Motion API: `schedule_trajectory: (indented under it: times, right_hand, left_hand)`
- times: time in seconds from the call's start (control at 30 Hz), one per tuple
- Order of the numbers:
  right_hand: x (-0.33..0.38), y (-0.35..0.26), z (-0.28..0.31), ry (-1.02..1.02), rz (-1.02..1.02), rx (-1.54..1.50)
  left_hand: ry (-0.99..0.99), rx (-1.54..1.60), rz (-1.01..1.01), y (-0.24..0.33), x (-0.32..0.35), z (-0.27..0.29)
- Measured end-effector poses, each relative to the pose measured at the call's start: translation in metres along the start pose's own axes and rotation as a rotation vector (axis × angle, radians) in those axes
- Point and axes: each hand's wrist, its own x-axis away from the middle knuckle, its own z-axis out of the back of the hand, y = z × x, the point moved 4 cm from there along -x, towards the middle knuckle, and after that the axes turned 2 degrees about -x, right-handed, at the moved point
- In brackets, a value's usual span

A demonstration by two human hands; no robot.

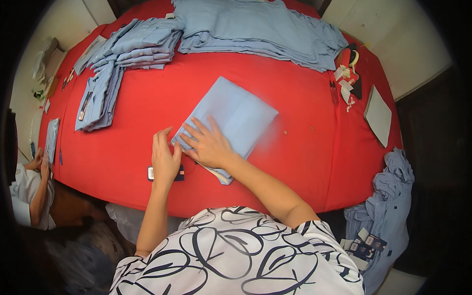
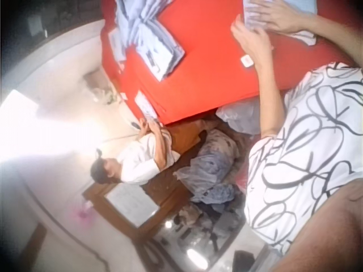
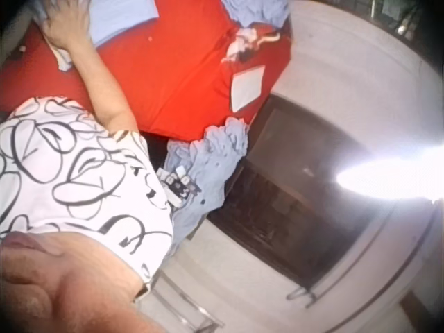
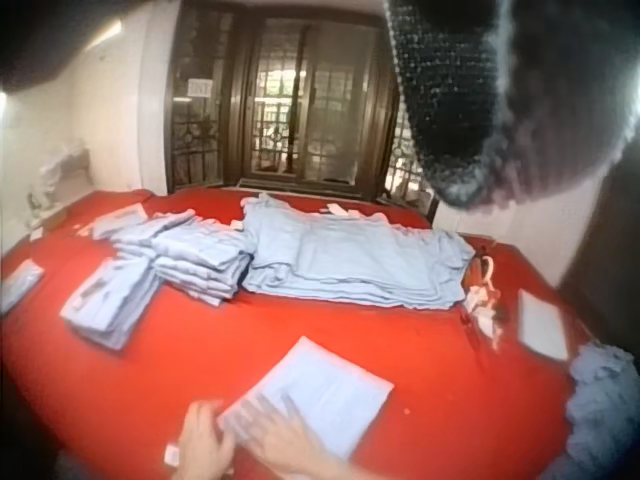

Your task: The person folds light-blue shirts by spreading them out on a table, placing a cardboard template on the back, and folding the fabric and sleeves around it before stacking the finished shirts.

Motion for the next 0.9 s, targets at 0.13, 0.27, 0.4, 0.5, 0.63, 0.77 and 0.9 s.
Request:
schedule_trajectory:
  times: [0.13, 0.27, 0.4, 0.5, 0.63, 0.77, 0.9]
  right_hand:
    - [0.011, 0.016, 0.000, -0.113, 0.048, -0.354]
    - [0.025, 0.083, 0.051, 0.356, -0.432, -0.487]
    - [0.031, 0.144, 0.075, 0.253, -0.604, 0.020]
    - [0.034, 0.169, 0.078, 0.149, -0.774, -0.239]
    - [0.035, 0.195, 0.075, 0.035, -0.947, -0.767]
    - [0.040, 0.204, 0.086, -0.170, -1.060, -0.670]
    - [0.037, 0.163, 0.113, -0.039, -1.031, 0.048]
  left_hand:
    - [-0.106, 0.071, -0.026, -0.018, 0.004, -0.018]
    - [-0.092, 0.044, -0.094, -0.012, 0.016, -0.021]
    - [-0.221, -0.034, -0.172, -0.003, 0.015, -0.015]
    - [-0.441, 0.041, -0.177, 0.006, 0.016, 0.001]
    - [-0.408, 0.019, -0.244, -0.005, 0.015, -0.004]
    - [-0.381, 0.019, -0.205, -0.016, 0.019, -0.012]
    - [-0.274, 0.024, -0.189, -0.012, 0.023, -0.018]
